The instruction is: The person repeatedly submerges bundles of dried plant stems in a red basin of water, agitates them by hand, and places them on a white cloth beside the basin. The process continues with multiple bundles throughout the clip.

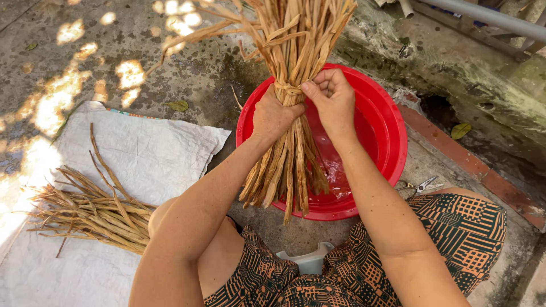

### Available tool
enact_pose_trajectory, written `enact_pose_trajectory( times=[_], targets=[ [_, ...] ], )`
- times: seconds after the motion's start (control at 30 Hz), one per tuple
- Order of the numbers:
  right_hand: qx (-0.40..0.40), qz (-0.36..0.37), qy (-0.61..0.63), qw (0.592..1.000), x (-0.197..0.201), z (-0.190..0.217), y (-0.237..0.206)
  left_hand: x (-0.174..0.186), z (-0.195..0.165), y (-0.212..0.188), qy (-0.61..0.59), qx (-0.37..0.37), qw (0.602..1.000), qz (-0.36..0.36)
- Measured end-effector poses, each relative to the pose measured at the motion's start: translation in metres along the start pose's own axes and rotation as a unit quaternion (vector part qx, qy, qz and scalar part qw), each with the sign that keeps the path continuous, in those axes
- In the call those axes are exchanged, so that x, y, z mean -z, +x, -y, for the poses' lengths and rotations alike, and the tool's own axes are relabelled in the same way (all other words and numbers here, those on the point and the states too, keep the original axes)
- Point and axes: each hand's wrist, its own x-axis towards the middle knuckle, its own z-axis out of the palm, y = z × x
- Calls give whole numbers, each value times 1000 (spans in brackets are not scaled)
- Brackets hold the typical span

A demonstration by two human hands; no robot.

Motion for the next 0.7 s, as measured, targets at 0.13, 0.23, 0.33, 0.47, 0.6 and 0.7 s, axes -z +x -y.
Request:
enact_pose_trajectory(
  times=[0.13,0.23,0.33,0.47,0.6,0.7],
  targets=[
    [-23,-9,13,1000,7,11,3,0,-1,-1,26,0,999,23],
    [28,-40,-11,999,17,32,6,0,-1,0,66,48,994,68],
    [85,-32,67,994,24,57,7,-6,4,-1,104,61,988,99],
    [123,74,71,987,3,75,-21,-19,18,0,161,25,982,96],
    [111,293,-94,945,-7,74,-35,-12,32,11,-29,-44,997,64],
    [40,327,-138,934,14,68,-17,5,33,22,-29,-23,998,58]
  ],
)
